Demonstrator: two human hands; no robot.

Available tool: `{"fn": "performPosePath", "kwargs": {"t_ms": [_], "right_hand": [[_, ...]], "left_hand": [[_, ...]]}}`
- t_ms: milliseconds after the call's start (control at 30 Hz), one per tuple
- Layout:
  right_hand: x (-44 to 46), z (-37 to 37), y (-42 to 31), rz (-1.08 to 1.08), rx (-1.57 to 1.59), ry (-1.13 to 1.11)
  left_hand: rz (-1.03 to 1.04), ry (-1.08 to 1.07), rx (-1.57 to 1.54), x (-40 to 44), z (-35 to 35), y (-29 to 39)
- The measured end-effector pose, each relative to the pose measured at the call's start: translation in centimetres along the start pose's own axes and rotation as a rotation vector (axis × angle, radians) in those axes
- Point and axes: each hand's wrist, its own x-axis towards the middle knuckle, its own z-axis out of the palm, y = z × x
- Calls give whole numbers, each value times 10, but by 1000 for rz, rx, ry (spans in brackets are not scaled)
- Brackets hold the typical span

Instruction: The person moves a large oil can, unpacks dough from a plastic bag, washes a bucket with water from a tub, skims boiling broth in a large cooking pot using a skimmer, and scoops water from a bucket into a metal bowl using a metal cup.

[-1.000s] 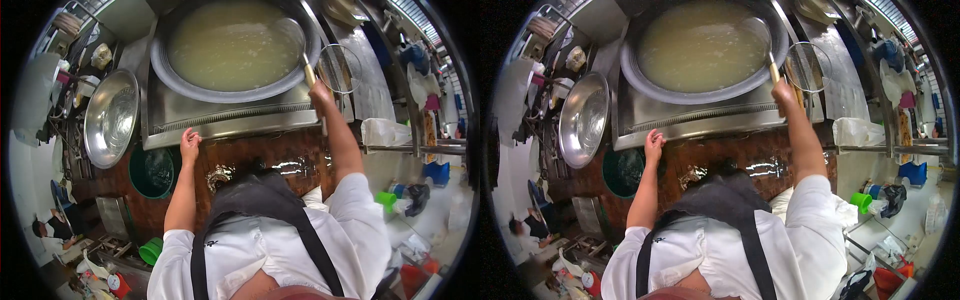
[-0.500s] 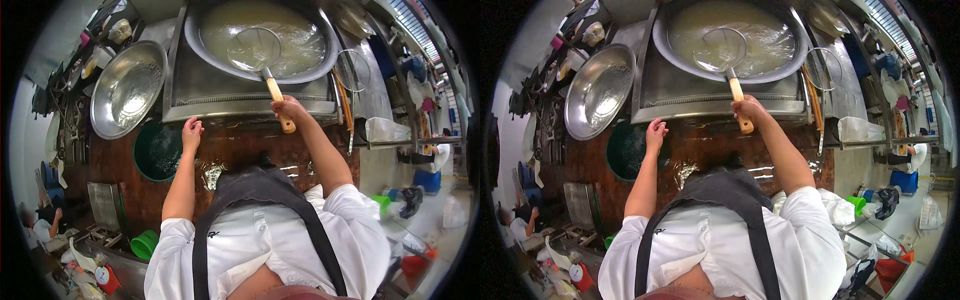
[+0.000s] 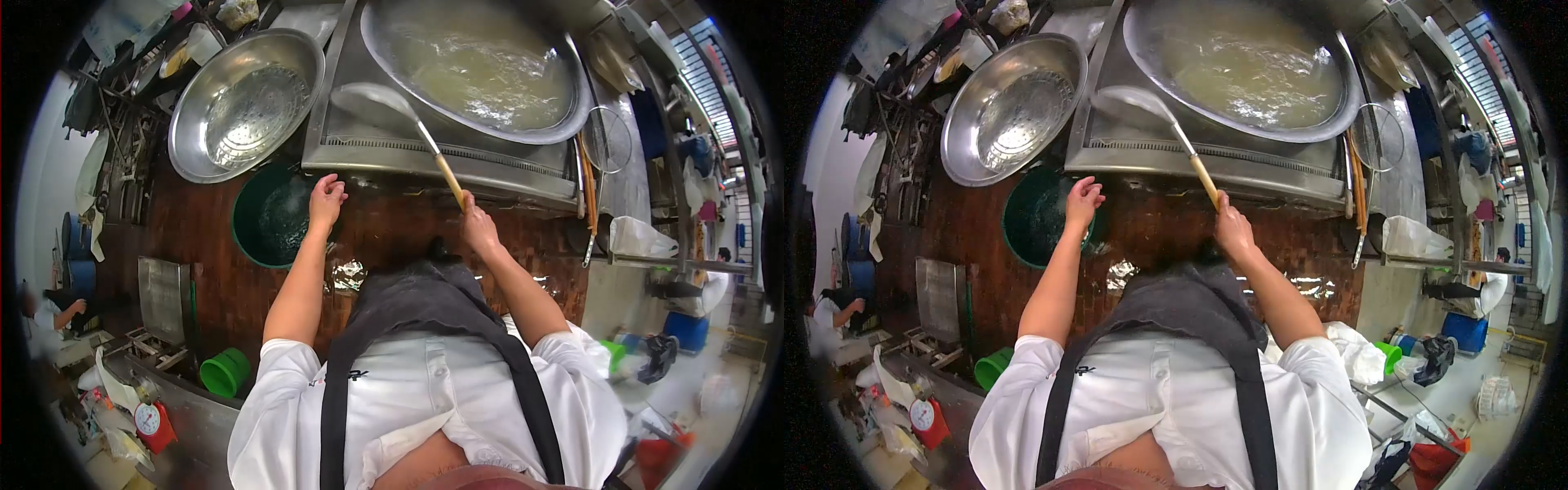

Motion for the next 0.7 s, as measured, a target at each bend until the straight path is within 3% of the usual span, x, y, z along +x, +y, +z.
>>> {"fn": "performPosePath", "kwargs": {"t_ms": [100,200,300,367,433,467,533,700], "right_hand": [[0,-5,-9,-46,11,71],[6,24,4,27,158,80],[31,56,34,-28,95,59],[43,10,20,-67,213,84],[51,-28,17,-99,368,188],[64,-47,20,34,362,169],[103,-71,55,-28,532,344],[212,-184,168,143,485,611]], "left_hand": [[7,0,-20,11,1,8],[-6,10,10,9,4,14],[-60,18,20,13,16,16],[-81,11,29,25,27,20],[37,4,203,35,29,3],[110,0,287,45,35,1],[108,-11,513,45,54,13],[74,-60,1012,59,92,-6]]}}
